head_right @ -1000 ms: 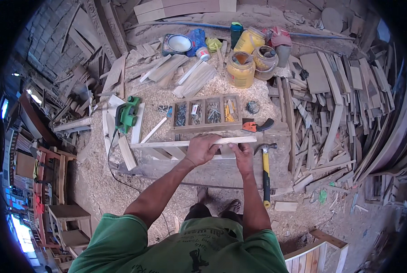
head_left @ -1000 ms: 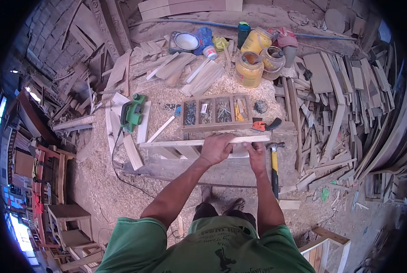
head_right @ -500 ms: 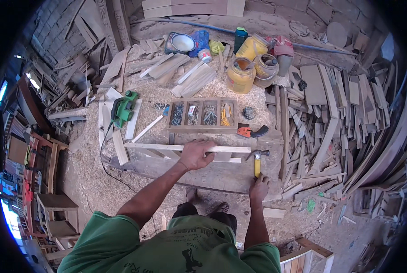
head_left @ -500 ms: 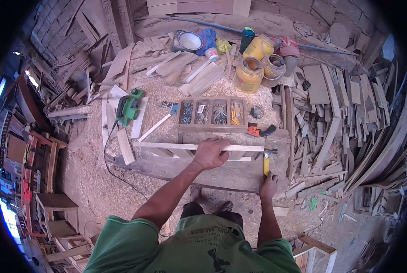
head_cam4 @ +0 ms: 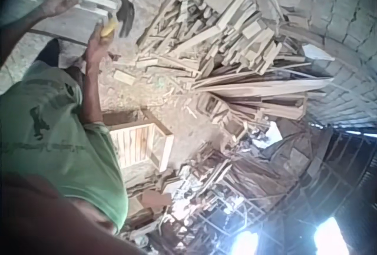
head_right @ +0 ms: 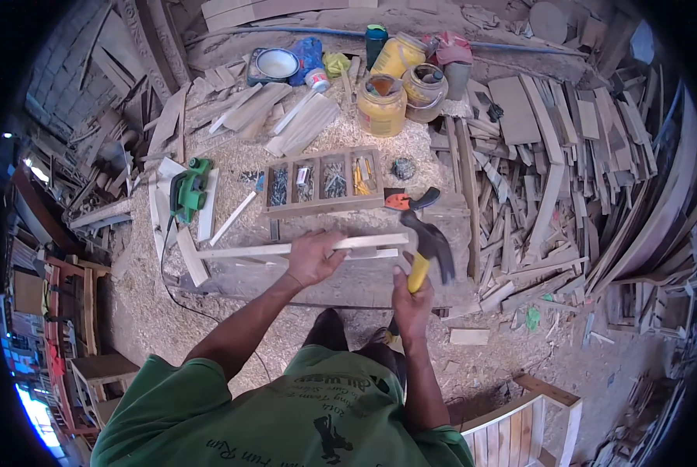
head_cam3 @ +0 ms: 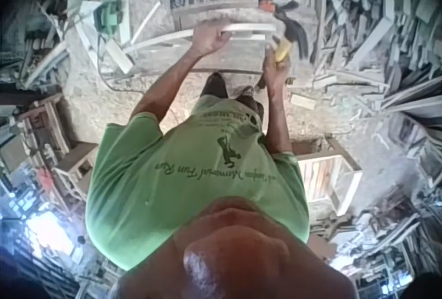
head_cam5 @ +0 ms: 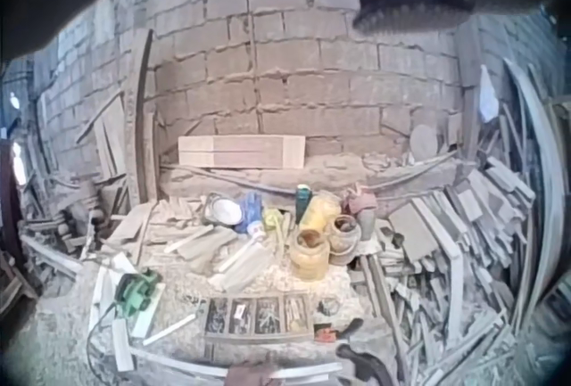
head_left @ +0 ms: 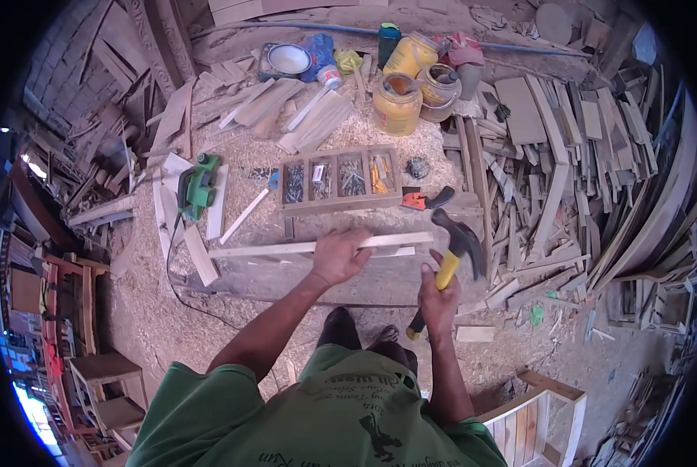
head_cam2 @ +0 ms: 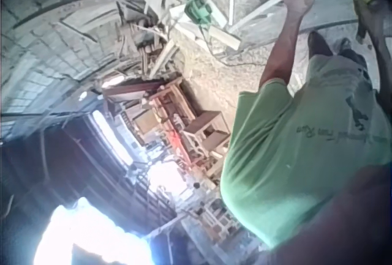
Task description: The person assembles a wooden bench frame by nailing slats and side panels together. They use a hammer to drive nails into the joints, securing the structure on a workbench and later on the floor.
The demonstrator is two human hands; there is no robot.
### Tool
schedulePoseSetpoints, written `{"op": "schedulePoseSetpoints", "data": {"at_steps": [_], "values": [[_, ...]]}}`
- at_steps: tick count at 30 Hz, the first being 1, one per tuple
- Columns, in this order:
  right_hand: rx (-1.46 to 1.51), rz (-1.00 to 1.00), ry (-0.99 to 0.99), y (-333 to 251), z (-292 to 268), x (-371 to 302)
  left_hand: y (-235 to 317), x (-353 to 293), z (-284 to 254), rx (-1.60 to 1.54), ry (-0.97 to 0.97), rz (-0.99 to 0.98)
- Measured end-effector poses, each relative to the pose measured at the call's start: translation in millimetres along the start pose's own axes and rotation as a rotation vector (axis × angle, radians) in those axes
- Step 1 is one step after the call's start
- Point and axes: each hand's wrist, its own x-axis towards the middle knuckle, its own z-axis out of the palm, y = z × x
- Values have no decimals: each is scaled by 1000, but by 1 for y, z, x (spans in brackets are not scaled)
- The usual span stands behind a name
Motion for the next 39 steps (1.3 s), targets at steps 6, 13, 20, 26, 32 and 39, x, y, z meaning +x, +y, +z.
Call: {"op": "schedulePoseSetpoints", "data": {"at_steps": [6, 13, 20, 26, 32, 39], "values": [[-126, -25, 11, 2, 49, 26, -4, -8, -3, -100, 1, 33], [-342, -80, 148, 52, 44, 29, -77, 35, -40, -464, -289, -51], [-478, 2, 147, 6, 63, 19, -279, 93, -31, 67, -19, -487], [-601, -130, 173, 12, 66, 22, -286, 101, -6, 138, -35, -500], [-503, 44, 115, 8, 61, 9, -302, 94, 1, 29, 38, -532], [-488, -76, 118, 25, 54, 14, -291, 97, 2, 96, 53, -393]]}}
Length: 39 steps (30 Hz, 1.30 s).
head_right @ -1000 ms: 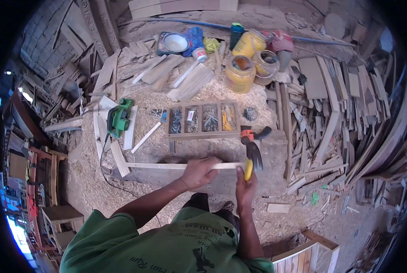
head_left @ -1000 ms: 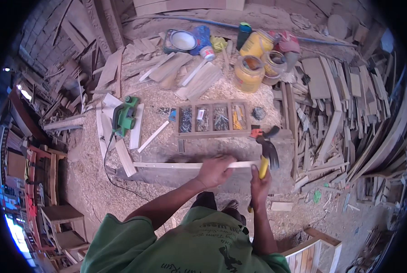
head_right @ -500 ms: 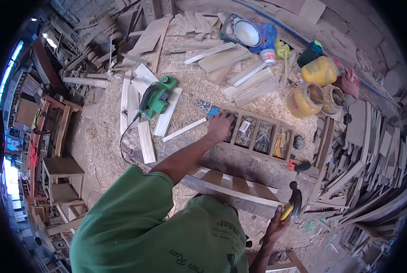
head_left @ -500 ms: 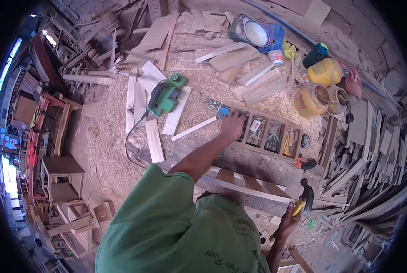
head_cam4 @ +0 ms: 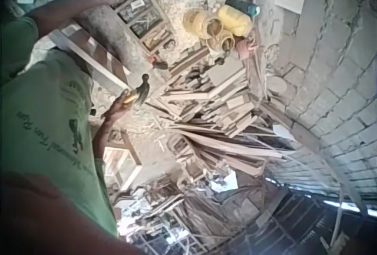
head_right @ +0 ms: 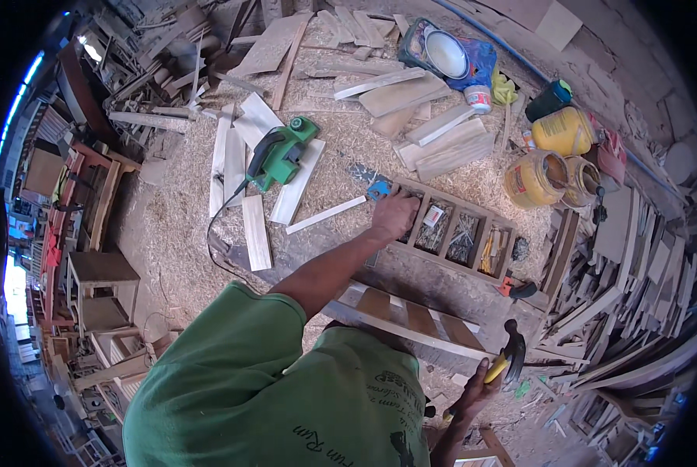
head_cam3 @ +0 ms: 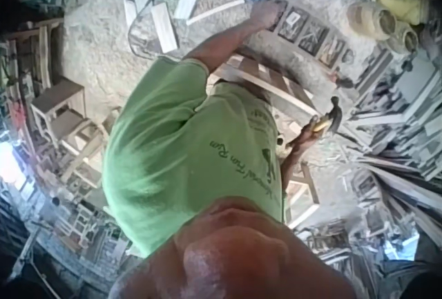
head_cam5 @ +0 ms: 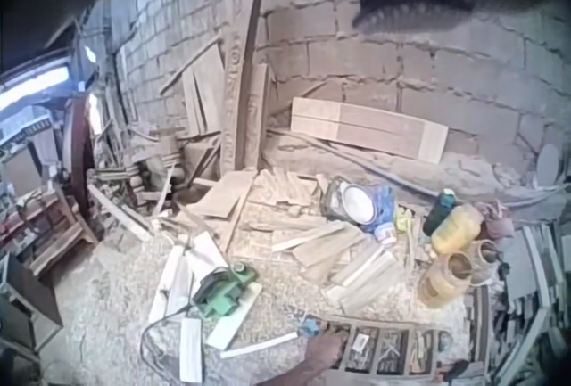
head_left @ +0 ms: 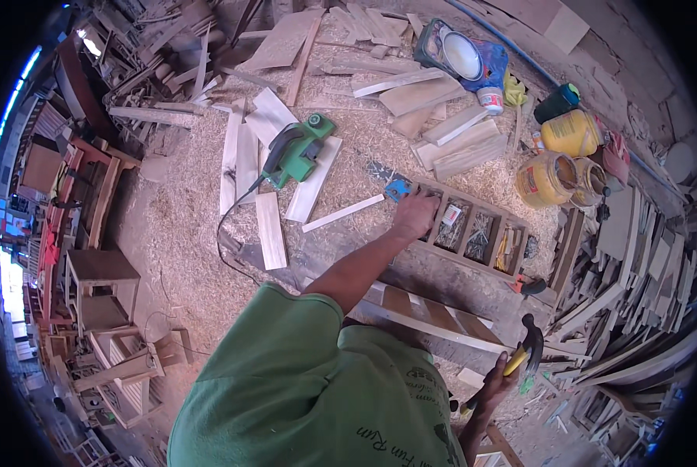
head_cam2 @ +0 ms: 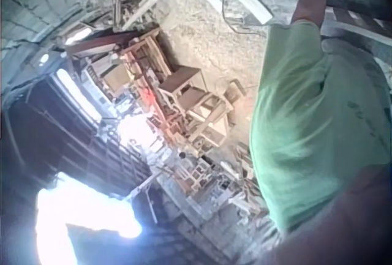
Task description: The person assembles a wooden bench frame by nailing slats and side panels together. They use a hammer to drive nails into the joints, securing the structure on a workbench and later on the floor.
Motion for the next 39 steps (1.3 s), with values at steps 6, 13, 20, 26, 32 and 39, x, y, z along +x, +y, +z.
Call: {"op": "schedulePoseSetpoints", "data": {"at_steps": [6, 13, 20, 26, 32, 39], "values": [[27, 14, -7, -29, 7, 7, 1, 8, -3, 47, -55, -40], [44, 27, -69, -28, 1, 11, 10, 10, 7, 35, -61, -204], [34, 51, -57, -33, 4, 23, 2, -5, 1, -169, 149, -387], [42, -3, -92, -30, 2, 31, 10, -4, -9, -196, 190, -334], [26, -69, -92, -13, -2, 36, 55, -3, -43, -282, 228, -359], [96, -178, -96, -8, 5, 33, 72, -41, -31, -693, 405, -301]]}}
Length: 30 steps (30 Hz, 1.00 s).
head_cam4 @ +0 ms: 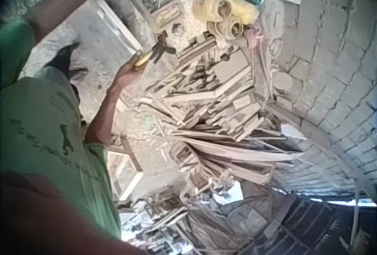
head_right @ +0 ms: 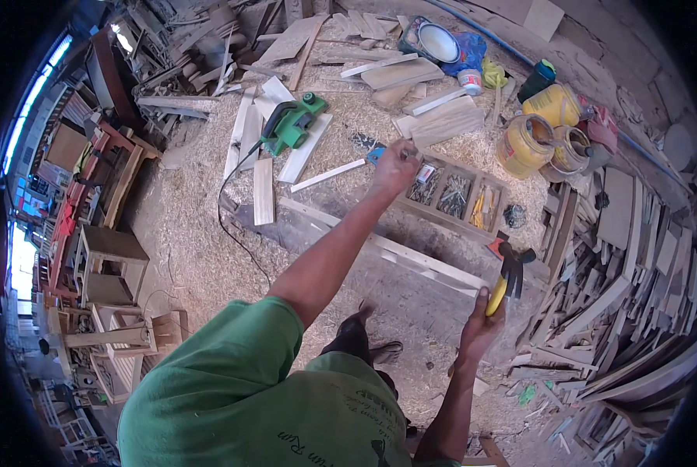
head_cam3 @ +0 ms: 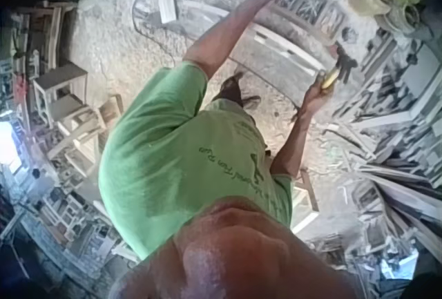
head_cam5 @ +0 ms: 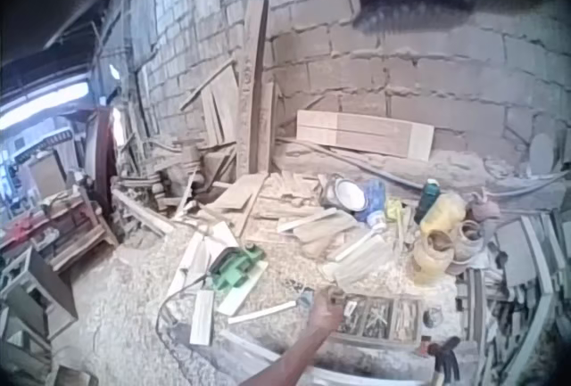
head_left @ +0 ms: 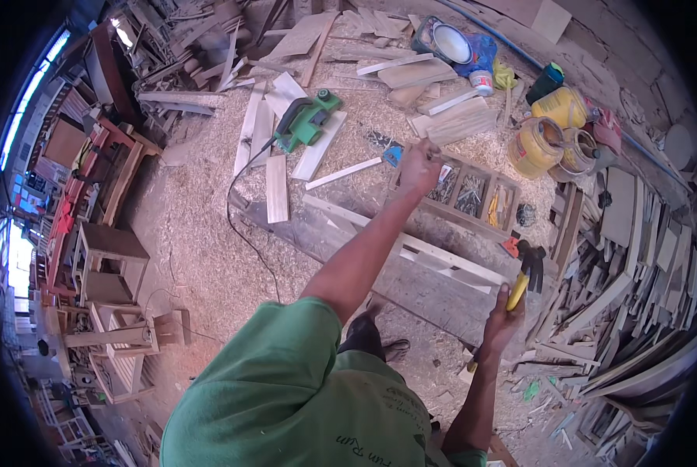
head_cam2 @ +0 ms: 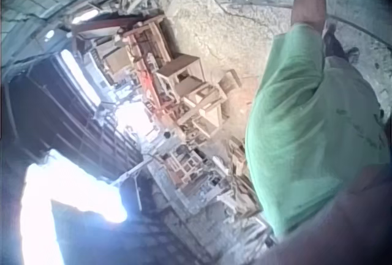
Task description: The person assembles a wooden bench frame by nailing slats and side panels together. They use a hammer to drive nails into the joints, securing the structure on a workbench and later on the floor.
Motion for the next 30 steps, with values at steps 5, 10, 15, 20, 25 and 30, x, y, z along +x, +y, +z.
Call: {"op": "schedulePoseSetpoints", "data": {"at_steps": [5, 10, 15, 20, 25, 30], "values": [[-79, -136, 73, 39, -6, 6, 64, -80, -8, -626, -288, -196], [79, -54, 67, 25, 5, 6, 109, -157, -49, -303, -192, 91], [-130, -93, 85, 12, -4, 3, 90, -199, -21, -207, -293, -42], [-216, -135, 130, 18, -1, 8, 70, -218, 34, -337, -333, 59], [-48, -124, 33, 14, -16, 10, 82, -222, 43, 90, -353, 258], [1, -184, -78, -30, -39, -36, 76, -215, 45, 173, -307, 287]]}}
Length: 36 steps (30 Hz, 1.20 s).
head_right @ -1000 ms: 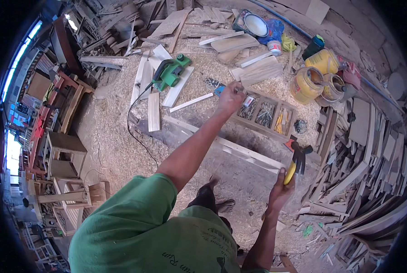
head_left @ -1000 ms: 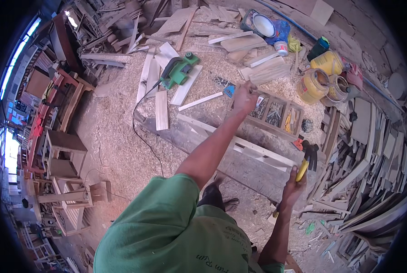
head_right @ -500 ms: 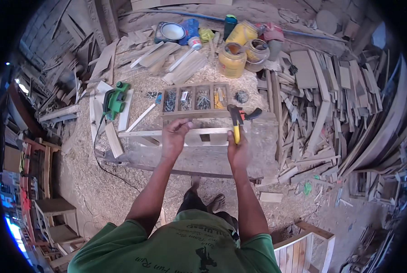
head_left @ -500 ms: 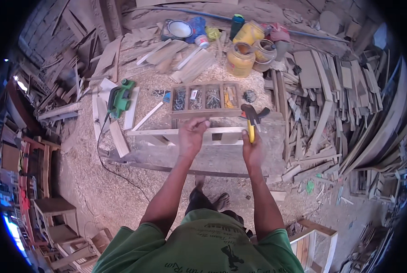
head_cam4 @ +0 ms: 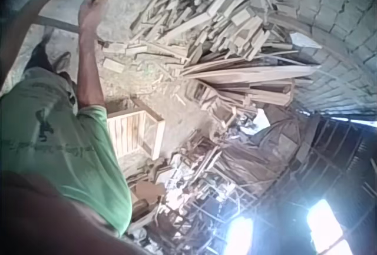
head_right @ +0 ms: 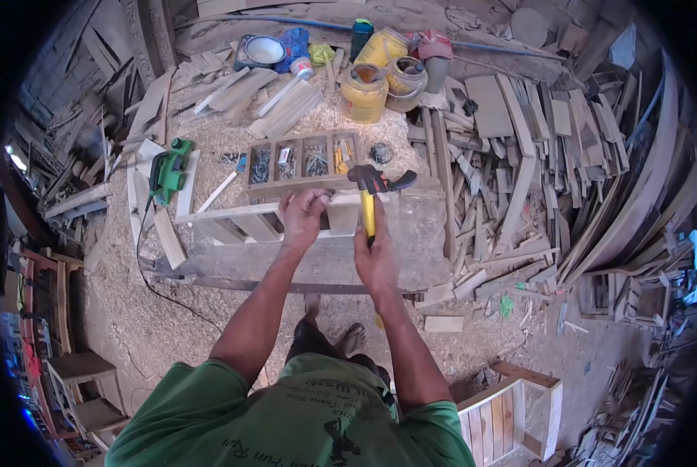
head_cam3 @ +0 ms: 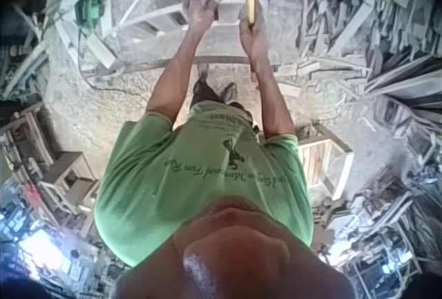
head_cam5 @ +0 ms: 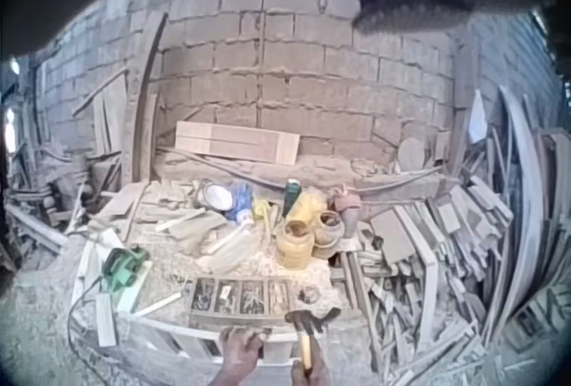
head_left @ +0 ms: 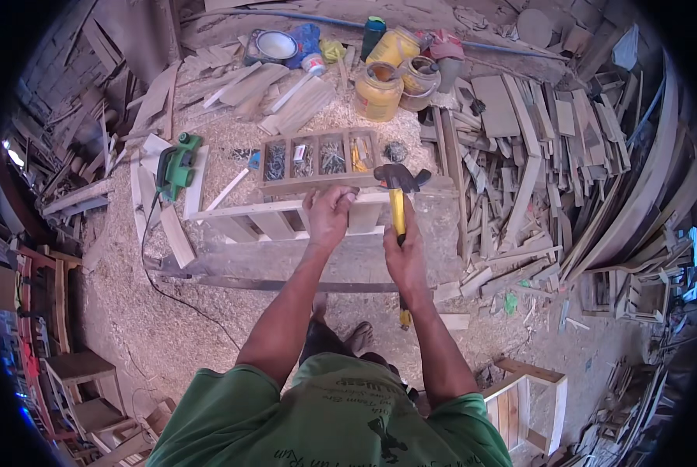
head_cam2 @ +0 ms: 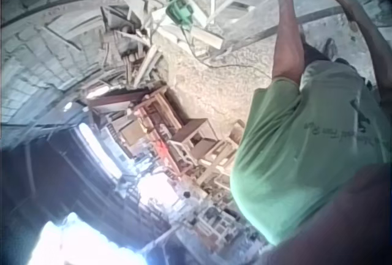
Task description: The person assembles a wooden bench frame by nailing slats and side panels together. They use a hammer to drive nails into the joints, securing the structure on a workbench and later on the floor.
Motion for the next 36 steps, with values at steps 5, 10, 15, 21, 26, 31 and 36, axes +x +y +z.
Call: {"op": "schedulePoseSetpoints", "data": {"at_steps": [5, 10, 15, 21, 26, 31, 36], "values": [[-96, -87, -97, -57, -26, -21, -2, 0, 3, 84, 41, 37], [-388, -243, -130, -79, -38, -15, 2, -8, 8, 89, 120, 121], [-590, -181, -249, -77, -37, -6, -5, -9, 9, 135, 133, 124], [-447, -242, -88, -77, -33, -13, -2, -11, 12, 58, 180, 163], [-491, -177, -137, -70, -34, -12, -3, -12, 10, 114, 184, 176], [-514, -180, -150, -65, -30, -15, 0, -12, 10, 98, 175, 154], [-562, -129, -122, -43, -33, -12, 7, -14, 2, 108, 98, 159]]}}
